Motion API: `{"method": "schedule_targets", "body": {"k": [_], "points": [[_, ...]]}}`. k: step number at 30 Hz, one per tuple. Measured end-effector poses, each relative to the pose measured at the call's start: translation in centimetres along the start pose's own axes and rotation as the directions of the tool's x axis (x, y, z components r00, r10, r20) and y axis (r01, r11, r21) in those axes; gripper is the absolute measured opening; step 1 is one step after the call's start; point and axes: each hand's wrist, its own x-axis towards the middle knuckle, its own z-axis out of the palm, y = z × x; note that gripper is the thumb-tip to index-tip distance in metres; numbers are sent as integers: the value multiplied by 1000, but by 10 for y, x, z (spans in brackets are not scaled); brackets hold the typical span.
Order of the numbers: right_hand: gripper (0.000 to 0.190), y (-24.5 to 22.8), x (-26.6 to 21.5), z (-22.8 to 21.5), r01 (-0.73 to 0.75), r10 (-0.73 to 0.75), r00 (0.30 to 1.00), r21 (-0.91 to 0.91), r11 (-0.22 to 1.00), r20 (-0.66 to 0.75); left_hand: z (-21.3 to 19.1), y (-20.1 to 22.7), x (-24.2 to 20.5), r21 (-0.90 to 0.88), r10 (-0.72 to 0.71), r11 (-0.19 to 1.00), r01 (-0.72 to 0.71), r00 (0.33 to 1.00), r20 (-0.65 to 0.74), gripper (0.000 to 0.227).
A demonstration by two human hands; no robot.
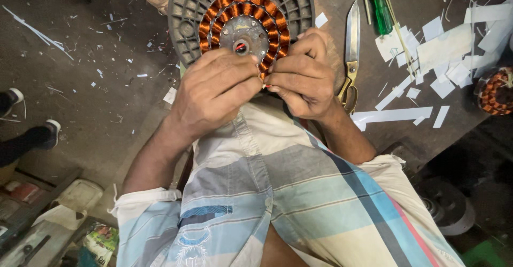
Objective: The person works on a motor stator, using shears to cut and arrange copper wires and white insulating strips. They repeatedly trim wire ends, tuck them into slots, and wrap sections with white tape-like material. The work continues with careful hand manipulation of the stator and wires throughout the clip.
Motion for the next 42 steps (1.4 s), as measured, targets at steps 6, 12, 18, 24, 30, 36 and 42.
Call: {"method": "schedule_targets", "body": {"k": [6,12,18,24,30,36,42], "points": [[18,-4,-2,-4,-27,27,1000,-25,999,12,-14,2,3,162,46,984,-73,985,165,21],[20,-6,3,-10,-18,23,998,-78,997,65,-15,7,8,224,6,973,-50,981,194,16],[24,-7,9,-16,-8,23,992,-121,993,124,-12,6,8,240,4,969,-53,980,200,16],[26,-6,9,-13,-31,38,993,-59,998,111,-5,6,6,369,13,925,-86,980,197,15],[23,-8,7,-15,-96,99,989,-30,995,112,0,4,1,213,-56,976,36,994,93,10],[21,-12,9,-10,-99,101,991,-39,994,81,1,14,-3,272,-135,957,97,983,126,18],[36,-8,-11,-9,-124,126,992,-87,988,14,5,9,-11,269,-91,961,62,991,99,17]]}}
